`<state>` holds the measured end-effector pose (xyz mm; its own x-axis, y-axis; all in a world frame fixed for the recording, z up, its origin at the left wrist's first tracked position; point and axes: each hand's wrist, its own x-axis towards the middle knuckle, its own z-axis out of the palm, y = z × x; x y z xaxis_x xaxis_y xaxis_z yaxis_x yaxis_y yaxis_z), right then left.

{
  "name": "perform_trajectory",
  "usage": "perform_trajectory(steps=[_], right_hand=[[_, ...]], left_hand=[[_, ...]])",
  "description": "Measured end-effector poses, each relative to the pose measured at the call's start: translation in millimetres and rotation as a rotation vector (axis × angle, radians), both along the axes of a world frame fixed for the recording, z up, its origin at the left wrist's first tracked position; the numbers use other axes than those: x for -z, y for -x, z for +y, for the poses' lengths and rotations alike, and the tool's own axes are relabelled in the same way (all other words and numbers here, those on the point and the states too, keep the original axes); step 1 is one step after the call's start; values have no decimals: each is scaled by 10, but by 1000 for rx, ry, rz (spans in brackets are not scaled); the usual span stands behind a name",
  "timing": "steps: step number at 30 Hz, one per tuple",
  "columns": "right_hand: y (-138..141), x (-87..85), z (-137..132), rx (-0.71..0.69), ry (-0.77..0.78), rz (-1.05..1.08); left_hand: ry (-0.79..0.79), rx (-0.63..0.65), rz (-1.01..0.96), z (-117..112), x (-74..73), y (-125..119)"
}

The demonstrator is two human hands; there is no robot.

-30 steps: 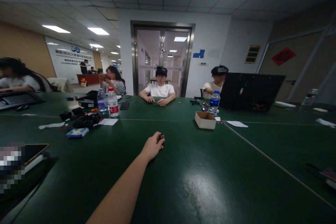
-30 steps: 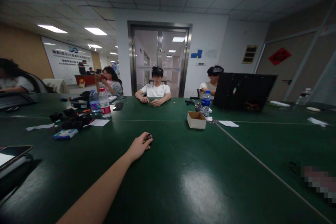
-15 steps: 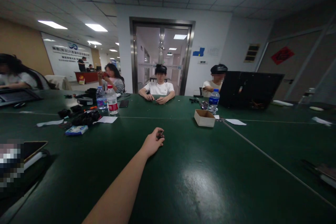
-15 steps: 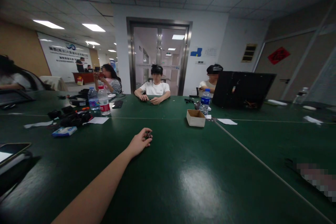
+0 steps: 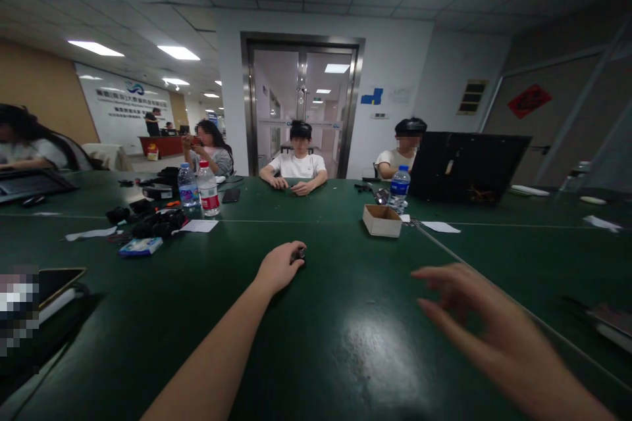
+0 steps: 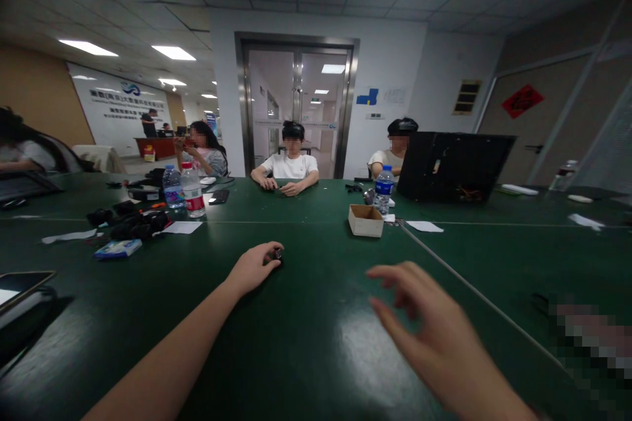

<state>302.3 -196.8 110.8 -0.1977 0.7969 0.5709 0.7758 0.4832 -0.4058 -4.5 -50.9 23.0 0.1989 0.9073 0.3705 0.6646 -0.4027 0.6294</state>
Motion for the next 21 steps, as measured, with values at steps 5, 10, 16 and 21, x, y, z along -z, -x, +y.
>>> perform_trajectory(steps=[5, 10, 16, 21], right_hand=[[760, 390, 1187, -149, 741, 302], [1329, 821, 1920, -303, 938, 978], [1483, 1089, 2165, -388, 763, 1009], [1432, 1121, 2191, -389, 723, 1021]], left_hand=[[71, 5, -406, 258, 76, -191], [111, -16, -711, 516, 178, -358], [201, 3, -758, 521, 257, -247], [246, -95, -685, 524, 223, -193]])
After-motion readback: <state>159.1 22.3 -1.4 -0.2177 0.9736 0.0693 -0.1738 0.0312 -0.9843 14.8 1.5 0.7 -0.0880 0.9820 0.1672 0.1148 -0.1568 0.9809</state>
